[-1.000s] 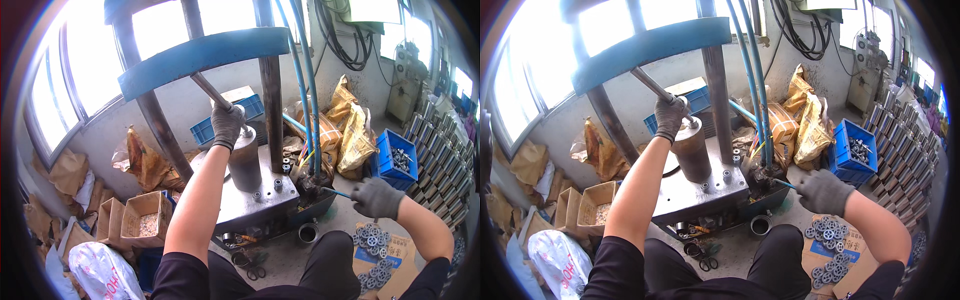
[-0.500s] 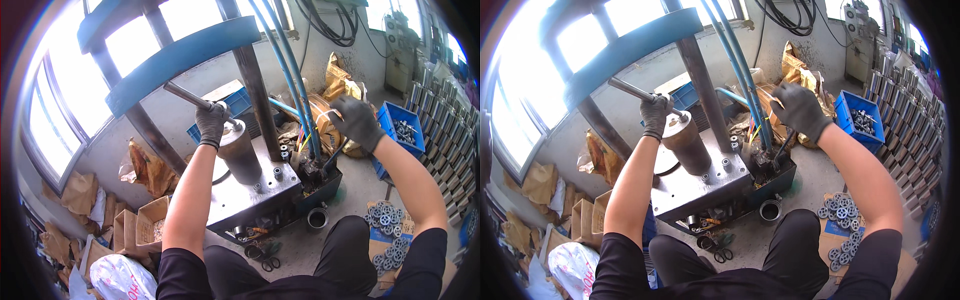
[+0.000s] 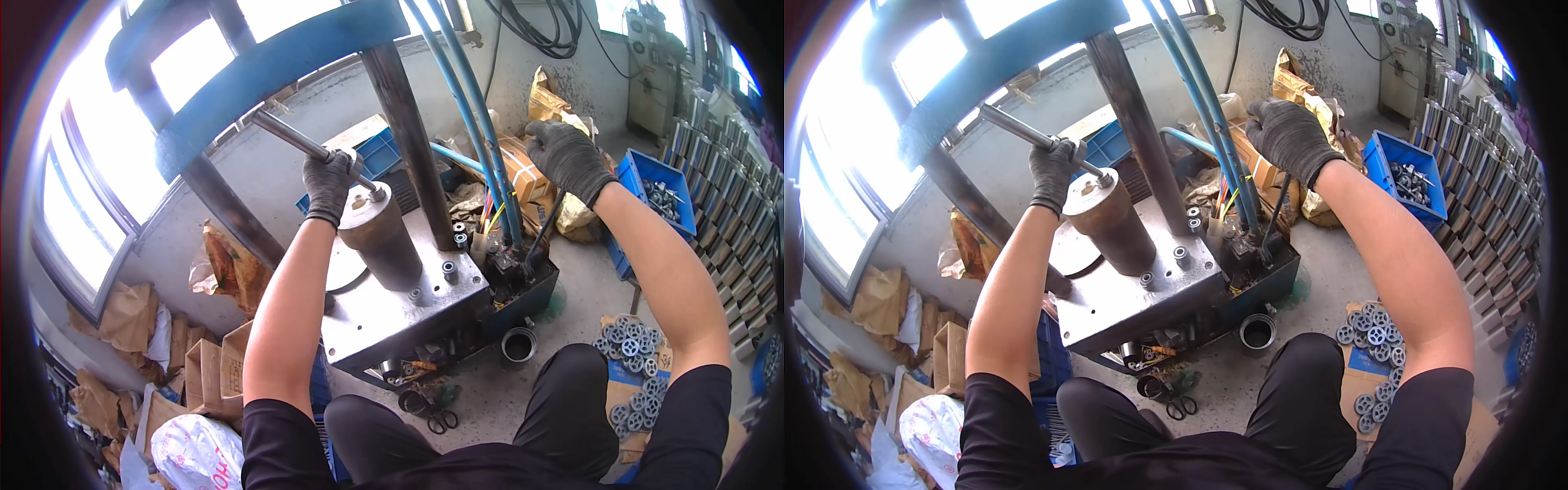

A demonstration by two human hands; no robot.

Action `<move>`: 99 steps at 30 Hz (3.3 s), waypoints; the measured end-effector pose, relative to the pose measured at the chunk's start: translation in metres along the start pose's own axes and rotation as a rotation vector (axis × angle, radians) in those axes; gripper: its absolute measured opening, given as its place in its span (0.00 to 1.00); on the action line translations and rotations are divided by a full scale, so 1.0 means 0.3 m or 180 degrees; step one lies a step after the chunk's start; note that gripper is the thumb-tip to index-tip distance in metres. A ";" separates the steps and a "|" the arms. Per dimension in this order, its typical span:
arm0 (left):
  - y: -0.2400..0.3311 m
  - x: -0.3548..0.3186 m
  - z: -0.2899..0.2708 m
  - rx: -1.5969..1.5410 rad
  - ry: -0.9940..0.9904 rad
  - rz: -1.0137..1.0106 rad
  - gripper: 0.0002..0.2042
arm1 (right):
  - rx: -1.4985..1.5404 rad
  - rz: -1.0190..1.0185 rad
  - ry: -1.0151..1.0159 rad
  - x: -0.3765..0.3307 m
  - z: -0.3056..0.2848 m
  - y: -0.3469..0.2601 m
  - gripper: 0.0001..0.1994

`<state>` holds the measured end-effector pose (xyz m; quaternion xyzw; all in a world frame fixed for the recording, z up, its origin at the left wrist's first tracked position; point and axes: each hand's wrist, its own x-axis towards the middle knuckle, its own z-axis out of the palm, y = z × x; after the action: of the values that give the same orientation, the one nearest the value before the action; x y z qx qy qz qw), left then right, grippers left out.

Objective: The person inserts a metal rod through a gear-like plate and a cylindrical component by hand, then positions the entire assembly into a press machine and operates a lever to join the parts together.

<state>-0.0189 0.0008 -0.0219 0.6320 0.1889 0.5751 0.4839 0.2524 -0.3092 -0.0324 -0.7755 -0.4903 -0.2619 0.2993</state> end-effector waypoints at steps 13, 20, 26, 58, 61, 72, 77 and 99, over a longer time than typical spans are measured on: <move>-0.147 0.282 -0.112 0.1959 -0.0545 0.0645 0.13 | -0.0050 -0.0098 -0.0331 0.025 0.004 -0.048 0.14; -0.032 0.185 0.103 0.1676 -0.0681 -0.0113 0.17 | -0.0259 -0.0066 -0.0230 -0.072 -0.063 -0.010 0.16; -0.030 0.191 0.057 0.2317 -0.0605 0.0221 0.14 | -0.0265 -0.0474 -0.0389 -0.255 -0.161 -0.040 0.15; 0.028 0.110 0.088 0.2402 -0.0549 0.0115 0.16 | 0.0291 -0.0245 -0.2364 -0.803 -0.329 -0.017 0.12; 0.073 0.080 0.106 0.2472 -0.0592 0.0070 0.16 | 0.0258 -0.0429 -0.2800 -0.853 -0.332 0.006 0.11; 0.063 0.093 0.093 0.2254 -0.0545 -0.0047 0.16 | 0.0144 -0.0432 -0.3154 -0.790 -0.347 -0.012 0.11; 0.012 0.131 0.074 0.1951 -0.0479 -0.0154 0.13 | 0.0404 -0.0269 -0.2976 -0.713 -0.352 -0.032 0.13; 0.009 0.130 0.049 0.1966 -0.0454 -0.0050 0.13 | 0.0250 -0.0752 0.0084 -0.351 -0.198 -0.042 0.09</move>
<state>0.0040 0.0247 0.0035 0.7864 0.3250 0.4409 0.2855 0.1940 -0.4113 -0.0627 -0.6965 -0.5841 -0.2862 0.3030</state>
